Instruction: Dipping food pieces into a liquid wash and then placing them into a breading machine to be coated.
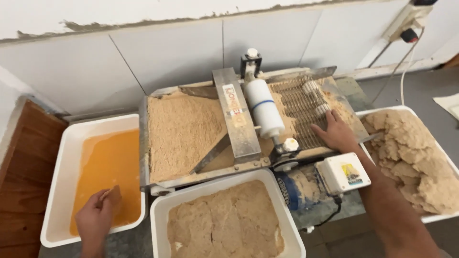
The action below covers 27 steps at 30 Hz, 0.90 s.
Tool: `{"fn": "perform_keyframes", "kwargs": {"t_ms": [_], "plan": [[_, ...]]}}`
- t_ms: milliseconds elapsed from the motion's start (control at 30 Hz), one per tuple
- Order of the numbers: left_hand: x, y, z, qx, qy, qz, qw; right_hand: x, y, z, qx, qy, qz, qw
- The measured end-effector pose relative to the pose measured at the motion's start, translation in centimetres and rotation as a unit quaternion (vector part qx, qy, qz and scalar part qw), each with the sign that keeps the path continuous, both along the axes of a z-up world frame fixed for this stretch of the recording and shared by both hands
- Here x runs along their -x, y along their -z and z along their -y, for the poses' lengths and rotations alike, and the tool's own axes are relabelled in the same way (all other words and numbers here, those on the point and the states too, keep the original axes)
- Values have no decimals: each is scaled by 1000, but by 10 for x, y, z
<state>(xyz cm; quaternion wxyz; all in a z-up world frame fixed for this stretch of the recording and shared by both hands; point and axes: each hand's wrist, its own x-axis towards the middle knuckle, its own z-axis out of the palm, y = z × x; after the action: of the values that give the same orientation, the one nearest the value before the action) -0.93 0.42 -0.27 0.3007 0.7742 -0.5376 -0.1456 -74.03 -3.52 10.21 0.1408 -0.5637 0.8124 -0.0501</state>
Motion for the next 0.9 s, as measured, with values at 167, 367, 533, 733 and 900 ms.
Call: {"fn": "perform_keyframes", "kwargs": {"t_ms": [167,367,533,733,900], "plan": [[14,-28,-1,1,4,-71,997,-5,-9,-1,17,-5,-11,1000],[-8,-28,15,-4,6,-41,999,-4,-12,-3,4,0,-11,1000],[18,-87,24,1,15,-58,998,-4,-15,-5,-8,4,-19,1000],[102,-155,57,77,64,-145,984,8,1,-5,8,-18,15,1000],[164,-132,102,123,124,-307,936,5,4,-2,65,-14,13,998]]}}
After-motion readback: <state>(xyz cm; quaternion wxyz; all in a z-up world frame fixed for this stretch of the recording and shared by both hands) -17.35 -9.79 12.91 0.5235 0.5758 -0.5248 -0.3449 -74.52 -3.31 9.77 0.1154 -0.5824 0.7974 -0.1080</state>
